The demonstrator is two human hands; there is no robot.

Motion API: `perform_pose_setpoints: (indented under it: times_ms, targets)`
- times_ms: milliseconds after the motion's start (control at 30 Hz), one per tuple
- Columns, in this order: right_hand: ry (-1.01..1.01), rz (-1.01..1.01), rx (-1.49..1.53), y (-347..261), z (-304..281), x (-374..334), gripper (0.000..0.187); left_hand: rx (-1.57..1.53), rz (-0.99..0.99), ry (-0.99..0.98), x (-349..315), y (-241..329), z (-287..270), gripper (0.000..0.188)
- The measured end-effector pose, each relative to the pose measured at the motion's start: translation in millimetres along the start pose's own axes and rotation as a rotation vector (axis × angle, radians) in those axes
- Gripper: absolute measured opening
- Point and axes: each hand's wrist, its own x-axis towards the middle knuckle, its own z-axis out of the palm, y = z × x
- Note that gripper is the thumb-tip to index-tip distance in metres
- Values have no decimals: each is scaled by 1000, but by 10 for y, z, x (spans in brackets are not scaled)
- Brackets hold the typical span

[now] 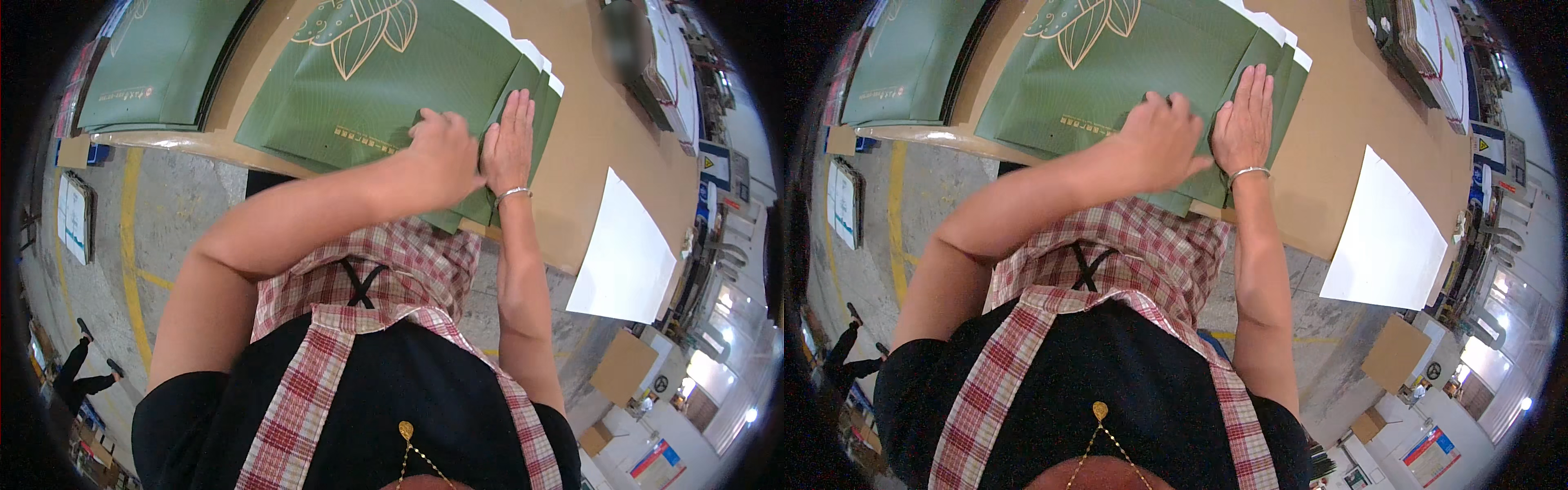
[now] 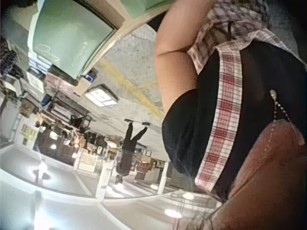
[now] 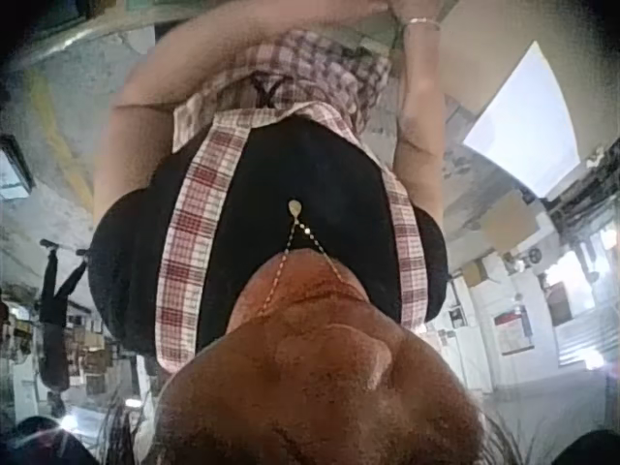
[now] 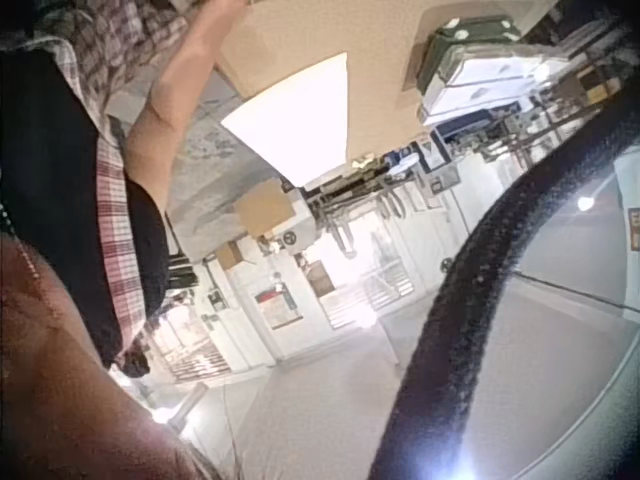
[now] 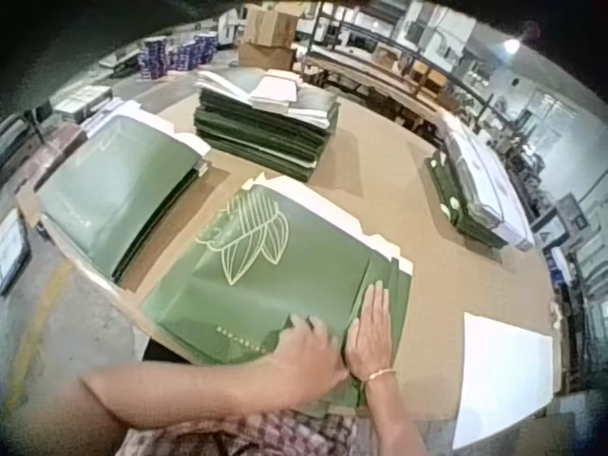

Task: Folding and assembling green and white paper folders at a work table.

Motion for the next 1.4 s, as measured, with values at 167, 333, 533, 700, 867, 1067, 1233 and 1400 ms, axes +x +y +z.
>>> perform_pose_setpoints:
  times_ms: [167,333,533,700,867,1067,1233,1400]
  targets:
    - [-29,-3,14,-56,22,-6,65,254,61,484,1057,-627,247,63]
    - [-65,3,-25,59,32,154,64,139,50,439,1181,-802,521,65]
    - [-2,-51,-2,317,141,555,64,92,64,411,1154,-741,465,65]
    - [-48,-40,40,298,166,568,64,90,68,404,1124,-764,465,64]
    - [-85,-16,25,261,125,552,63,110,63,408,1105,-750,460,63]
    - [-111,-3,18,234,110,527,62,69,78,425,1093,-755,481,62]
    - [-152,18,-22,180,123,563,61,74,71,422,1030,-738,483,61]
    - [-71,92,-86,302,220,1170,60,54,111,450,1065,-689,452,58]
